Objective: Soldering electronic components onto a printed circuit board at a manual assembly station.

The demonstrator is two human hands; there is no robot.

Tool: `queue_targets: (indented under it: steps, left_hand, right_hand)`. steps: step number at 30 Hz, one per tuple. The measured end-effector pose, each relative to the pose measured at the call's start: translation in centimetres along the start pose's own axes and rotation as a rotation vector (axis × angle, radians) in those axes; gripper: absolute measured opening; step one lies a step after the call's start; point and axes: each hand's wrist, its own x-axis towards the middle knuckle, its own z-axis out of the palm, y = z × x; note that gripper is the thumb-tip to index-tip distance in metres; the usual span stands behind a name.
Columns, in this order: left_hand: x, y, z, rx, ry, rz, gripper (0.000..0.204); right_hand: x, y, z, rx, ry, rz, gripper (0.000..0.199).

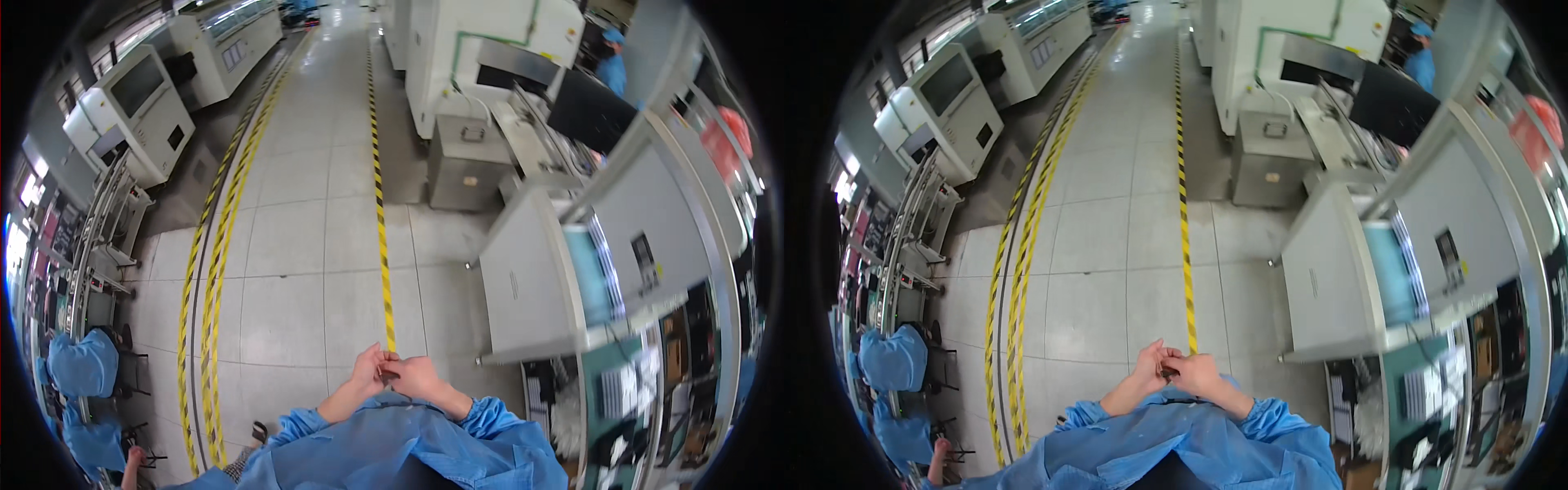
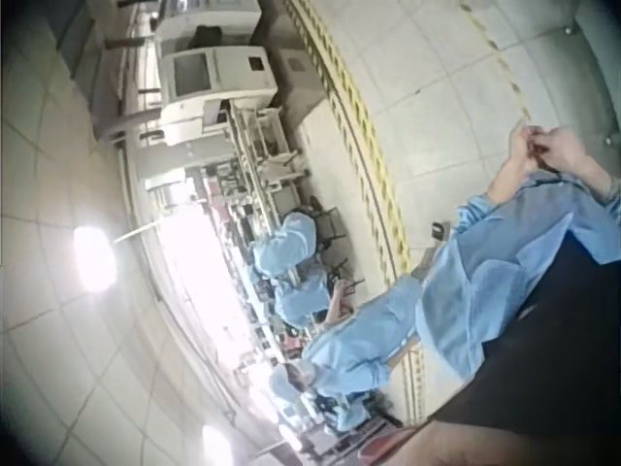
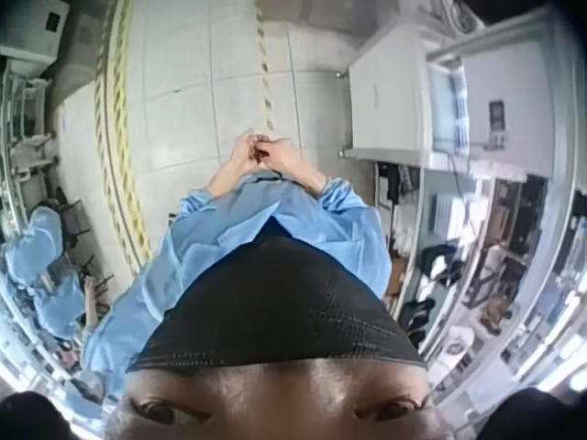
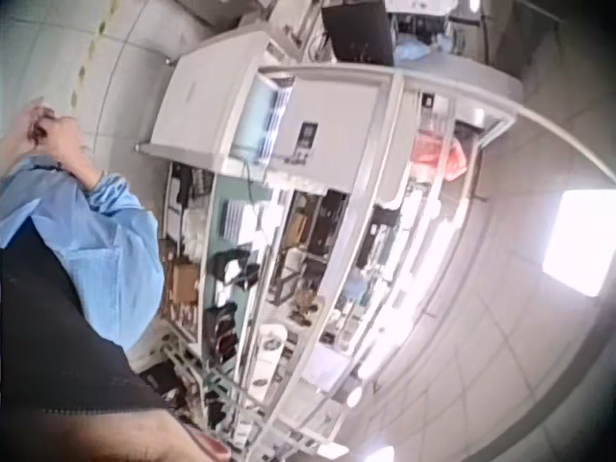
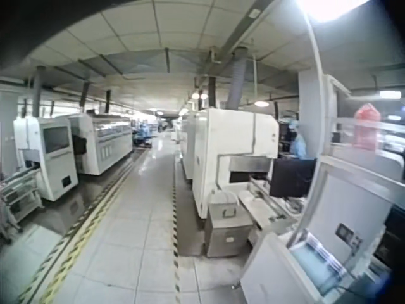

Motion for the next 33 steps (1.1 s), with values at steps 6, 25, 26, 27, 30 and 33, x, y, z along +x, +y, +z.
queue_targets:
  steps: [6, 25, 26, 27, 30, 33]
  left_hand:
    - [12.4, 14.9, -0.1, 0.002, 0.190, 0.055, 0.052]
    - [53.2, 84.3, 22.4, 0.398, -0.308, 0.209, 0.024]
    - [55.3, 87.7, 23.4, 0.387, -0.289, 0.238, 0.024]
    - [56.9, 91.2, 24.6, 0.407, -0.251, 0.270, 0.026]
    - [62.4, 101.3, 24.9, 0.355, -0.153, 0.296, 0.029]
    - [69.1, 111.6, 24.4, 0.335, -0.062, 0.269, 0.029]
  right_hand:
    - [21.8, 8.1, -1.4, -0.303, -0.609, -0.083, 0.016]
    - [93.0, 30.2, -19.6, 0.544, 0.441, 0.187, 0.014]
    - [97.0, 31.9, -20.7, 0.482, 0.353, 0.196, 0.017]
    - [101.4, 33.0, -20.8, 0.721, 0.465, 0.108, 0.013]
    - [114.2, 36.2, -23.4, 0.999, 0.156, 0.204, 0.010]
    - [127.4, 40.5, -25.7, 1.137, -0.128, 0.160, 0.009]
